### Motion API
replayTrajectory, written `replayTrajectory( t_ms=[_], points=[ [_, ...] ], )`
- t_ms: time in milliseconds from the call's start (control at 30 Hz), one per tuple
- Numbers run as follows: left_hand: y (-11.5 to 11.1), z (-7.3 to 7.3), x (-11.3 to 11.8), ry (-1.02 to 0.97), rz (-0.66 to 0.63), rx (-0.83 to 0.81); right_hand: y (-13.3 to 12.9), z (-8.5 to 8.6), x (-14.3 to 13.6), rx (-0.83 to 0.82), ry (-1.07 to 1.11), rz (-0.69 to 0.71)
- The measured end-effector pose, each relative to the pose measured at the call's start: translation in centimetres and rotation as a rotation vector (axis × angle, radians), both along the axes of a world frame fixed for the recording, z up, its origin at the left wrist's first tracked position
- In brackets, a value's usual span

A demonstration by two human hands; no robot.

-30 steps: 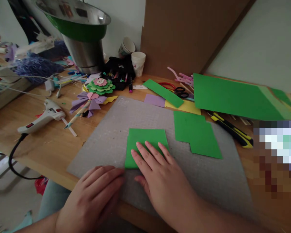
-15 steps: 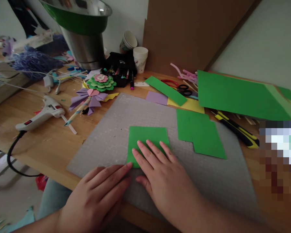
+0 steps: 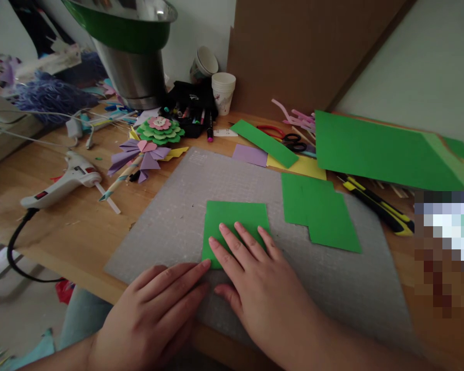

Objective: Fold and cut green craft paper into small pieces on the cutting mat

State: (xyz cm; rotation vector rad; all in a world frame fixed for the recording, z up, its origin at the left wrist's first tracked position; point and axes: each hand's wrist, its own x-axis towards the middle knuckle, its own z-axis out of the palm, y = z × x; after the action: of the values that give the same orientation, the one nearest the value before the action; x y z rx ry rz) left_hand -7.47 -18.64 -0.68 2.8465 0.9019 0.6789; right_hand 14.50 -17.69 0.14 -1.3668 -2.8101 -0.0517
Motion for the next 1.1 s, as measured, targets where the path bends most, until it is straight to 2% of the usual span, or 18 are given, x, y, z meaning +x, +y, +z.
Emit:
replayTrajectory(
  t_ms=[500,733,933,1100],
  points=[
    [0.07,0.05,-0.09,-0.042,0.005,0.023,0.43,0.27,-0.21,-0.042,0.007,-0.007],
    [-0.57,-0.41,-0.48,-0.213,0.078,-0.005,0.49,0.14,-0.23,-0.062,0.006,-0.013],
    [-0.72,-0.35,-0.09,-0.204,0.183,-0.032,0.57,0.21,-0.15,-0.059,0.011,-0.017],
    [-0.77,-0.37,-0.08,-0.184,0.190,-0.035,0.65,0.13,-0.03,-0.070,0.010,-0.015]
  ],
)
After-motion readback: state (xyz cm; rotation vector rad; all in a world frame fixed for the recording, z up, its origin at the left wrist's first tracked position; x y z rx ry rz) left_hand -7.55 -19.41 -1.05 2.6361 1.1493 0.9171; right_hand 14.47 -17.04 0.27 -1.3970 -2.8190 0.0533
